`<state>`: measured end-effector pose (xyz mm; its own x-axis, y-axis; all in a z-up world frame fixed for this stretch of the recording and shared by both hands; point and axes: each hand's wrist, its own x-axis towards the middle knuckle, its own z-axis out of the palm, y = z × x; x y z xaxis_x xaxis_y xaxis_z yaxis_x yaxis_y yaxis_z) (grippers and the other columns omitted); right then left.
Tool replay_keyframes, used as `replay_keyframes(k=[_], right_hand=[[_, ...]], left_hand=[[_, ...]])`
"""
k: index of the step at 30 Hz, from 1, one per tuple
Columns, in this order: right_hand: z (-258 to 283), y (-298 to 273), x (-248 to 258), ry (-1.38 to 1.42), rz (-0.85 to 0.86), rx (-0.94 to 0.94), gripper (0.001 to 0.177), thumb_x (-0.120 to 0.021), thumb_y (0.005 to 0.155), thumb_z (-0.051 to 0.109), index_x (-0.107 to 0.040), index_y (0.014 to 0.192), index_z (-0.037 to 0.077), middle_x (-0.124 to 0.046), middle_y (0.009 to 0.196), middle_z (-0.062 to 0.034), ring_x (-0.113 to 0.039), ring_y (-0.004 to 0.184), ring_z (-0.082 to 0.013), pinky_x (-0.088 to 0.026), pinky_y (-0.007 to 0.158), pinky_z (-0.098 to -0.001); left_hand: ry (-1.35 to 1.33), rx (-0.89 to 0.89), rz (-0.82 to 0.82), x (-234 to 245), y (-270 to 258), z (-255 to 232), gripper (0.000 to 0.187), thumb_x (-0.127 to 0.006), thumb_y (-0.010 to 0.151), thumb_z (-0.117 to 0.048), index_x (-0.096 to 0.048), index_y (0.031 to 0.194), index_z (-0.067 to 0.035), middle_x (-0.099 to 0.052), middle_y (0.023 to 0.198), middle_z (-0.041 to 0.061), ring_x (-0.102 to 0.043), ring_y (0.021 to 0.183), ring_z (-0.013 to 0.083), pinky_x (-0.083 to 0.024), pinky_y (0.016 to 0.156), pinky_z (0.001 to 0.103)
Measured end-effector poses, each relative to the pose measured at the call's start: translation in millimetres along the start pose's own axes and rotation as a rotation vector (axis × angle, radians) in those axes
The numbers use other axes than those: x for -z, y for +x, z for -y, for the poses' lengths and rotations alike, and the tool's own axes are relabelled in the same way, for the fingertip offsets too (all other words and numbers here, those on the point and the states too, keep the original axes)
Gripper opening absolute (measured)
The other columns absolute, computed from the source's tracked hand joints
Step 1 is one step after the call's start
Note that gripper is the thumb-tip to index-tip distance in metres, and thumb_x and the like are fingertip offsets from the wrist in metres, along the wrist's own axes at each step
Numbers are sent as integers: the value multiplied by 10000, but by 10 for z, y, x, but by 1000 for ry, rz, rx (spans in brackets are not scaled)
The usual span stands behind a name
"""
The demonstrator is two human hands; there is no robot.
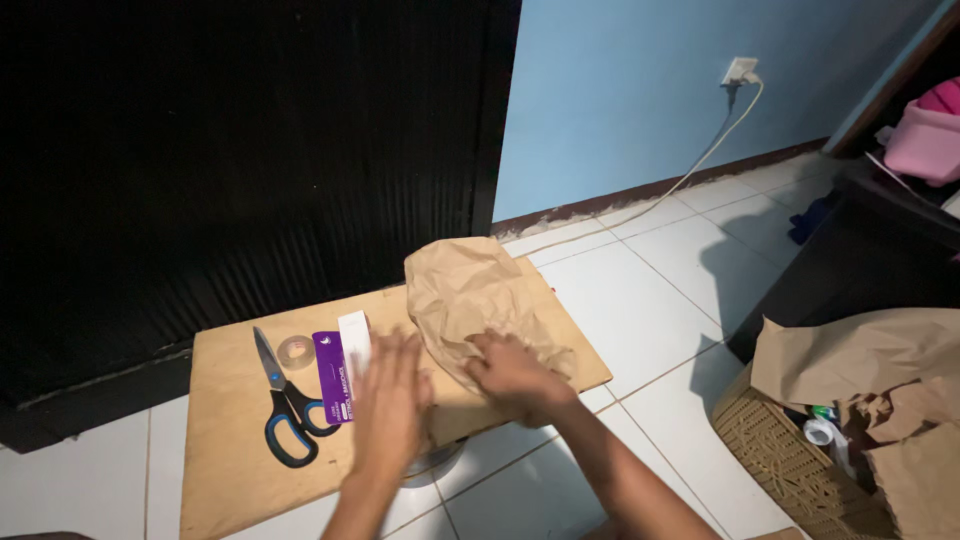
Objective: The person unfolds a brown paper bag, smooths it flat on a small table, and uses scissors to cut the bag open and trim the edges. They handle the paper and scissors throughout the clip.
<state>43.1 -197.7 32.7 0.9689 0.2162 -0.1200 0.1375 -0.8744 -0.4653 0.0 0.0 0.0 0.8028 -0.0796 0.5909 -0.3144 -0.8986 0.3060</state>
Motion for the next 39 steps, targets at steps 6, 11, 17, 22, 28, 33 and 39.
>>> replay_keyframes(k=[6, 11, 17, 22, 28, 33, 39], right_hand=[[-252, 320, 31, 107, 325, 705, 513, -341, 1089, 377, -598, 1419, 81, -557, 1486, -192, -490, 1409, -343, -367, 1187, -401], [-217, 430, 254, 535, -50, 283, 477, -525, 981, 336, -635, 1372, 87, -596, 1523, -144, -550, 1408, -303, -431, 1159, -383], [-67, 668, -57, 132, 3, 267, 641, -421, 1000, 524, -411, 1563, 217, -193, 1701, -78, -60, 1564, -369, -92, 1249, -508], [-196, 810, -249, 125, 8, 138, 719, -364, 981, 606, -307, 1595, 234, -118, 1722, -28, 29, 1579, -347, -30, 1246, -507], [-406, 942, -262, 134, -626, 90, 653, -687, 901, 383, -508, 1440, 62, -531, 1470, -204, -443, 1406, -392, -364, 1173, -491], [-526, 801, -41, 114, -535, -242, 287, -698, 848, 199, -728, 1112, 91, -746, 1057, -148, -662, 1069, -322, -452, 996, -496], [-204, 556, 654, 375, -645, 58, 176, -661, 964, 190, -713, 1051, 46, -707, 893, -177, -691, 811, -323, -538, 767, -370]], left_hand=[[-397, 99, 154, 138, 73, -320, 373, -543, 1031, -282, -610, 1348, -96, -536, 1486, 198, -485, 1388, 390, -368, 1151, 457], [-434, 61, 242, 219, 58, -316, 505, -684, 912, -305, -567, 1349, -81, -454, 1499, 235, -394, 1387, 457, -342, 1130, 495], [-325, 32, 411, 250, 13, -425, 591, -760, 851, -369, -573, 1335, -85, -468, 1468, 185, -320, 1437, 425, -181, 1154, 620], [-373, -125, 293, 298, -201, -383, 469, -802, 777, -329, -637, 1119, -54, -536, 1380, 151, -393, 1401, 446, -216, 1128, 617], [-495, -87, 265, 138, -282, -275, 320, -785, 835, -237, -645, 1053, -49, -548, 1389, 123, -408, 1413, 411, -316, 1142, 530], [-799, -3, 290, 129, -257, -230, 279, -680, 822, -62, -644, 1098, -57, -544, 1487, 127, -485, 1413, 367, -460, 1092, 406], [-430, 50, -88, 558, 259, -182, 446, -618, 843, -42, -611, 1286, -103, -605, 1361, 125, -553, 1297, 335, -426, 1139, 426]])
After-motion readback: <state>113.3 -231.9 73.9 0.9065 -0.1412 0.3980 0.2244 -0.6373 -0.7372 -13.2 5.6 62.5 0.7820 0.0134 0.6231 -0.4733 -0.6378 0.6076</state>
